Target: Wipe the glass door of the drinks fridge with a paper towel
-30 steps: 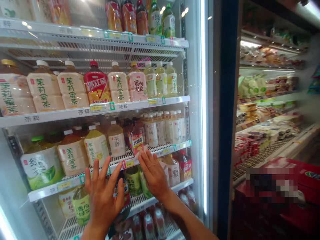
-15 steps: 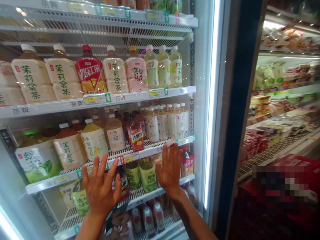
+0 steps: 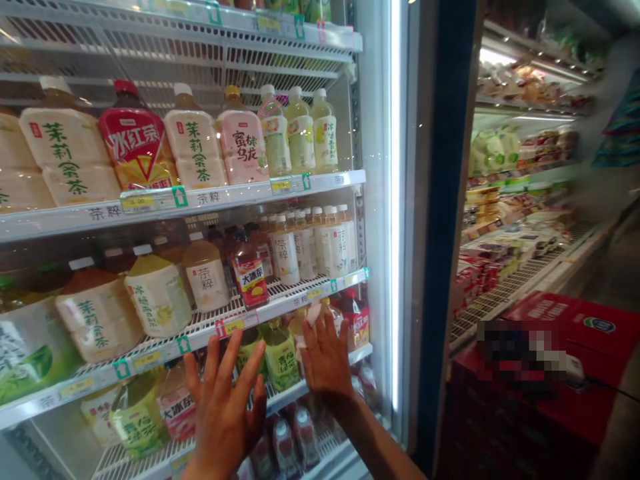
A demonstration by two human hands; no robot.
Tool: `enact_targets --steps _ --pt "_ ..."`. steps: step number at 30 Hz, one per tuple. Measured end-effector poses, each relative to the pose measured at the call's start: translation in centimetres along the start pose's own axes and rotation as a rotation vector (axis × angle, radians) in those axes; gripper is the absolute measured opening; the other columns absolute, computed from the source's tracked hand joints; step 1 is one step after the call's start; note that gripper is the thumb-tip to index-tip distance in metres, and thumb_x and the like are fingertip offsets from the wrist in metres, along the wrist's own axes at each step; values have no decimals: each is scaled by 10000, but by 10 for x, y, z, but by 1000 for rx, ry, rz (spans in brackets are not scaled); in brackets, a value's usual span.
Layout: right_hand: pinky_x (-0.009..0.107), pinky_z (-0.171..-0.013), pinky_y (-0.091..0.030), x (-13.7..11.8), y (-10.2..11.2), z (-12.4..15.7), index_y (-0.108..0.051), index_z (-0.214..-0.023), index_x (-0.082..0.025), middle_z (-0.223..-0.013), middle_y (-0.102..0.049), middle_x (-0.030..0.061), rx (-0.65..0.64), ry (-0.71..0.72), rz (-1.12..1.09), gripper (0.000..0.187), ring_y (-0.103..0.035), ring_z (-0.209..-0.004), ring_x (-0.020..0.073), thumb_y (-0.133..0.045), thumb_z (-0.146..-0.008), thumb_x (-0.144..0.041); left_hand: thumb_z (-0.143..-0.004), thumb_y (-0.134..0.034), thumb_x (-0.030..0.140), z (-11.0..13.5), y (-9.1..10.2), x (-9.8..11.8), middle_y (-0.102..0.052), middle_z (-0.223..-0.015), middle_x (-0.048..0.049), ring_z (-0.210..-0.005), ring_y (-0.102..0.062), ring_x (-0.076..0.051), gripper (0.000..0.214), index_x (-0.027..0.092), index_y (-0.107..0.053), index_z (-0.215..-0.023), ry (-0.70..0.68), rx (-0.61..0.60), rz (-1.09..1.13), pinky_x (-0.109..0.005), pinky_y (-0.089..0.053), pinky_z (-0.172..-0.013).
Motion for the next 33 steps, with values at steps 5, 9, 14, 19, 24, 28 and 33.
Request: enact_targets --steps 5,9,14,19,24,28,33 --pt "722 -1241 -92 34 8 2 -94 -1643 -165 -1711 -140 123 154 -274 -12 690 -47 -1595 313 -399 -1024 -159 -879 -666 188 1 1 -3 -286 -1677 46 -1595 -149 -275 694 380 -450 -1510 27 -30 4 -597 -3 -1307" --pt "672 -1265 -138 13 4 -2 -57 -1644 -164 -1703 -162 114 128 -91 -72 762 -135 -1586 299 -443 -991 -96 -867 -683 187 1 6 -9 -255 -1689 38 -1600 -119 -282 734 369 -423 -1529 18 -61 -34 -584 16 -1305" --pt "608 -1281 -194 -1 2 -25 -87 -1646 -191 -1686 -254 76 105 -162 -138 703 -167 -1584 253 -378 -1012 -105 -867 -691 196 -1 22 -18 -260 -1684 66 -1603 -102 -259 739 391 -419 -1526 13 -27 -62 -565 38 -1306" --pt "527 -1290 -242 -38 2 -44 -77 -1645 -158 -1711 -172 68 52 -64 -168 692 -136 -1588 250 -352 -1011 -131 -848 -719 209 -2 54 -44 -240 -1694 59 -1605 -83 -257 787 384 -394 -1543 -37 -4 -168 -525 48 -1311" --pt "468 -1312 -212 -78 0 -74 -60 -1647 -223 -1672 -290 12 -68 315 -171 780 -139 -1586 186 -401 -962 -72 -841 -707 198 -9 92 -80 -228 -1702 61 -1601 -81 -308 799 396 -389 -1547 -76 19 -249 -523 9 -1317" --pt "590 -1294 -183 -82 3 -120 34 -1644 -237 -1726 -59 48 20 61 -146 733 -56 -1595 275 -372 -1035 -186 -852 -697 225 -19 124 -101 -209 -1707 70 -1595 -94 -334 773 390 -395 -1543 -84 50 -324 -586 19 -1301" --pt "474 -1310 -199 -154 -2 -124 -124 -1640 -142 -1696 -241 75 -166 641 -235 785 -91 -1600 240 -393 -1036 -566 -842 -705 209 -28 151 -120 -216 -1706 23 -1601 -103 -279 799 366 -379 -1555 -106 83 -396 -534 43 -1308"
Point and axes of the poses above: each hand's wrist, its own z-axis away from the middle knuckle, its own y-axis out of the back of the hand, x = y × z, the point moved 4 cm from there along -z, towards the middle knuckle
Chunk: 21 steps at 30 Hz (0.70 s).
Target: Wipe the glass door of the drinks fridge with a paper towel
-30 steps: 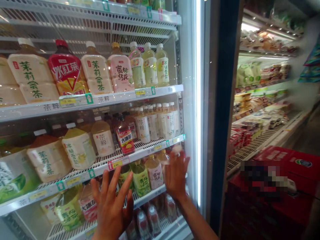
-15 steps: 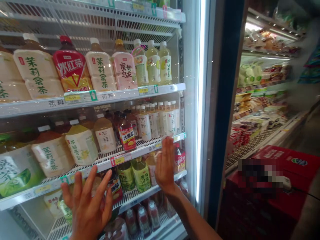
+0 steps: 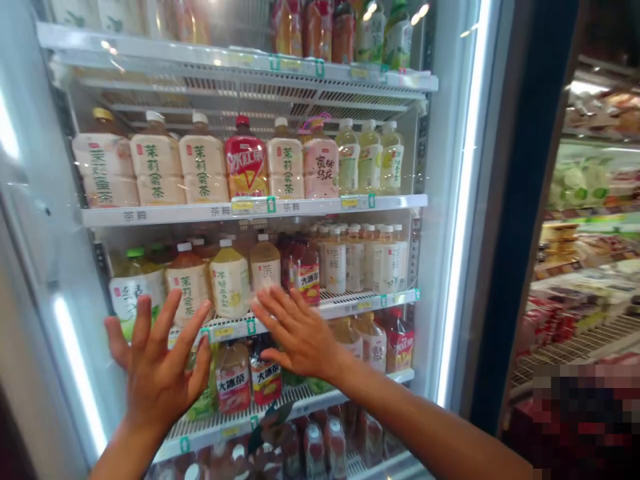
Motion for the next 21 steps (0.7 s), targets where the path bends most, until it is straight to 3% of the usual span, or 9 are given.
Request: enact_targets --steps 3,6,8,10,14,16,18,21 --pt "441 -1319 -161 5 3 -31 -212 -1627 -187 -1689 -276 36 -31 129 33 706 -107 -1598 212 -402 -1046 -540 -867 -661 209 -1 6 -16 -227 -1703 14 -1595 -143 -278 767 361 -368 -1560 9 13 14 -546 22 -1309" --pt "531 -1310 -138 39 17 -75 -136 -1640 -231 -1717 -181 48 50 6 40 742 -87 -1600 256 -369 -1037 -594 -887 -638 219 -2 14 -31 -229 -1704 18 -1589 -174 -281 743 353 -362 -1563 37 25 36 -554 9 -1310" --pt "562 -1302 -130 45 23 -98 -87 -1642 -222 -1727 -136 67 95 -39 25 798 -69 -1600 279 -349 -1020 -647 -894 -636 220 -3 21 -37 -220 -1707 21 -1588 -176 -284 745 352 -349 -1568 58 36 37 -560 9 -1309" --pt "531 -1308 -138 27 19 -105 -120 -1638 -181 -1718 -180 85 69 43 -3 836 -66 -1601 270 -328 -1006 -688 -901 -631 218 -2 28 -41 -216 -1707 23 -1589 -171 -287 749 357 -332 -1574 85 46 32 -566 17 -1306" --pt "381 -1307 -209 -37 0 -89 -392 -1549 -117 -1652 -373 69 -97 494 -36 837 -167 -1589 196 -340 -984 -732 -911 -628 238 7 40 -47 -266 -1691 10 -1578 -207 -305 732 377 -338 -1568 139 56 32 -597 -6 -1297" --pt "341 -1297 -233 -43 -1 -95 -445 -1518 -137 -1638 -402 43 -131 625 -14 801 -195 -1581 164 -403 -972 -722 -913 -628 245 13 45 -52 -303 -1678 0 -1570 -232 -313 713 383 -357 -1558 160 61 42 -615 -23 -1292" --pt "367 -1304 -215 -26 4 -123 -374 -1558 -160 -1661 -357 42 -132 568 33 822 -179 -1585 164 -451 -959 -718 -914 -627 246 18 47 -56 -325 -1668 -7 -1566 -242 -315 699 380 -374 -1551 166 62 51 -623 -27 -1290" --pt "469 -1314 -152 9 16 -176 -188 -1620 -153 -1700 -245 84 -60 298 89 910 -131 -1597 227 -478 -957 -705 -916 -628 245 22 49 -61 -331 -1665 -12 -1568 -240 -309 682 369 -392 -1544 173 56 54 -621 -31 -1291"
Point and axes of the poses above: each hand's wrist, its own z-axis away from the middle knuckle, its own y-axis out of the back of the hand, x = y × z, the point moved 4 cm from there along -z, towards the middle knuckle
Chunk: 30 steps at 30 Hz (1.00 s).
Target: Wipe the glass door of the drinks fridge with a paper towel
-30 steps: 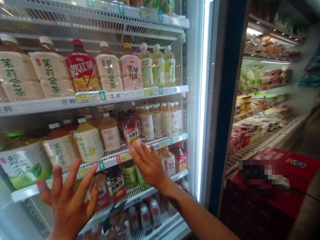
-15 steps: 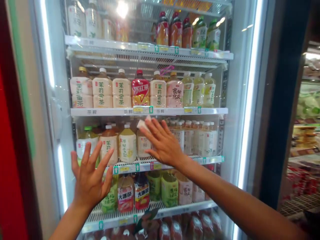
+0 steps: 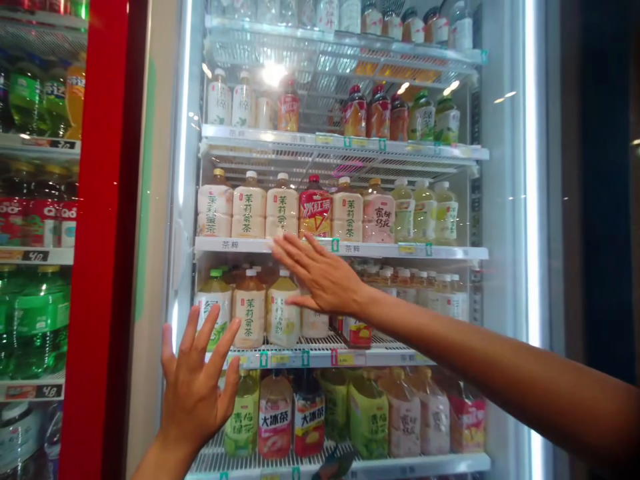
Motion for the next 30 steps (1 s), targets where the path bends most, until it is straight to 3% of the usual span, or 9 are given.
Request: enact_targets --steps 3,8,14,16,20,22,24,27,30 --pt "497 -1310 -149 -6 -2 -15 -173 -1617 -98 -1695 -243 130 58 -15 -6 956 -126 -1596 270 -477 -953 -714 -921 -624 241 0 -1 -1 -332 -1665 -18 -1569 -240 -305 676 365 -392 -1544 9 3 5 -623 -40 -1289" --pt "403 -1313 -181 -69 -20 -13 -399 -1528 -49 -1631 -401 119 40 437 -48 900 -241 -1571 232 -434 -952 -740 -921 -618 236 -2 -1 1 -343 -1661 -35 -1570 -234 -309 690 349 -374 -1556 5 16 18 -614 -55 -1290" --pt "475 -1318 -111 -8 2 -70 -253 -1588 -71 -1676 -291 147 89 27 49 902 -196 -1582 266 -453 -971 -698 -925 -615 226 -1 0 1 -346 -1660 -30 -1570 -236 -298 678 356 -385 -1549 17 19 2 -602 -62 -1292" --pt "464 -1319 -100 -20 -3 -63 -274 -1585 -84 -1681 -283 137 70 61 57 923 -180 -1586 265 -439 -954 -737 -929 -611 221 1 -2 1 -344 -1661 -36 -1571 -233 -302 673 346 -385 -1550 23 23 7 -609 -63 -1289" --pt "440 -1313 -138 -86 -28 -10 -426 -1519 -63 -1631 -402 118 5 459 54 938 -269 -1559 264 -339 -943 -798 -932 -616 238 7 -3 4 -315 -1674 -24 -1579 -200 -315 665 330 -388 -1550 23 67 22 -619 -58 -1286" --pt "422 -1307 -165 -93 -30 7 -438 -1513 -54 -1617 -426 115 8 573 54 917 -300 -1547 249 -310 -962 -777 -933 -618 243 9 -4 6 -295 -1682 -9 -1581 -190 -316 662 330 -390 -1548 16 80 27 -613 -51 -1288" --pt "418 -1309 -158 -69 -23 5 -351 -1560 -61 -1654 -360 106 6 483 60 898 -259 -1563 236 -322 -979 -746 -934 -615 243 12 -5 8 -285 -1686 4 -1581 -191 -315 658 333 -393 -1547 13 72 32 -609 -44 -1291" --pt "480 -1311 -112 -17 -7 -4 -204 -1605 -50 -1691 -255 145 48 85 42 893 -145 -1593 266 -357 -1001 -690 -932 -611 239 24 -8 12 -275 -1690 17 -1582 -191 -308 666 345 -386 -1549 41 40 35 -601 -40 -1295" --pt "526 -1303 -98 -31 -13 26 -174 -1607 -26 -1693 -222 179 61 -136 6 932 -61 -1601 298 -358 -993 -702 -929 -611 238 50 -16 23 -252 -1698 19 -1589 -164 -306 682 357 -369 -1556 97 -11 52 -604 -24 -1294"
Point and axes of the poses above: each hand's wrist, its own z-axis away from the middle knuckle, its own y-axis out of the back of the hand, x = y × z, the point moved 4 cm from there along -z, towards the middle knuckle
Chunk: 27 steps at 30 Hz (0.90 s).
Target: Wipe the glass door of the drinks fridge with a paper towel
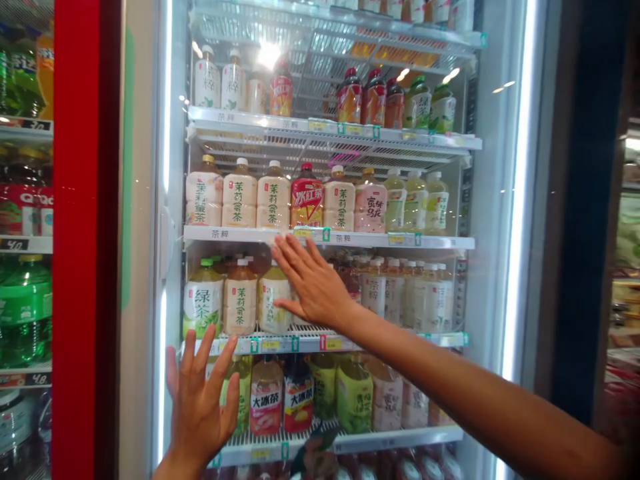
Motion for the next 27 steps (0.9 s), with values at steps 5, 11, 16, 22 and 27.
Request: enact_targets --steps 5,11,16,22,27 --pt "334 -1282 -219 -121 -22 138 -412 -1547 -96 -1660 -359 53 -128 374 -129 890 -189 -1582 206 -343 -960 -761 -927 -621 277 74 -22 24 -222 -1706 13 -1596 -135 -291 696 345 -355 -1566 77 -102 41 -569 -10 -1306" --pt "439 -1309 -34 -74 -18 198 -264 -1605 -102 -1707 -191 82 -92 -75 19 771 -83 -1603 231 -371 -1029 -603 -924 -629 329 132 -39 44 -234 -1698 50 -1593 -163 -252 697 370 -351 -1562 99 -154 19 -526 -22 -1320" --pt "523 -1290 -34 -88 -28 217 -59 -1621 -26 -1717 -3 157 11 -522 55 769 -8 -1600 306 -288 -1056 -494 -913 -640 276 123 -54 65 -209 -1708 16 -1596 -137 -285 733 350 -330 -1573 107 -213 27 -568 -16 -1308" --pt "575 -1285 -87 -104 -37 277 -81 -1633 -74 -1715 -109 147 -25 -637 53 742 -68 -1604 282 -396 -1033 -377 -890 -661 220 99 -70 94 -213 -1706 13 -1595 -128 -308 751 364 -354 -1560 56 -228 94 -606 -6 -1298" --pt "744 -1204 -141 -63 -27 332 12 -1634 -82 -1717 -4 196 111 -1079 97 726 -21 -1598 363 -281 -1053 -403 -895 -657 217 94 -77 106 -204 -1710 24 -1599 -103 -301 755 372 -342 -1564 46 -253 110 -586 7 -1302"
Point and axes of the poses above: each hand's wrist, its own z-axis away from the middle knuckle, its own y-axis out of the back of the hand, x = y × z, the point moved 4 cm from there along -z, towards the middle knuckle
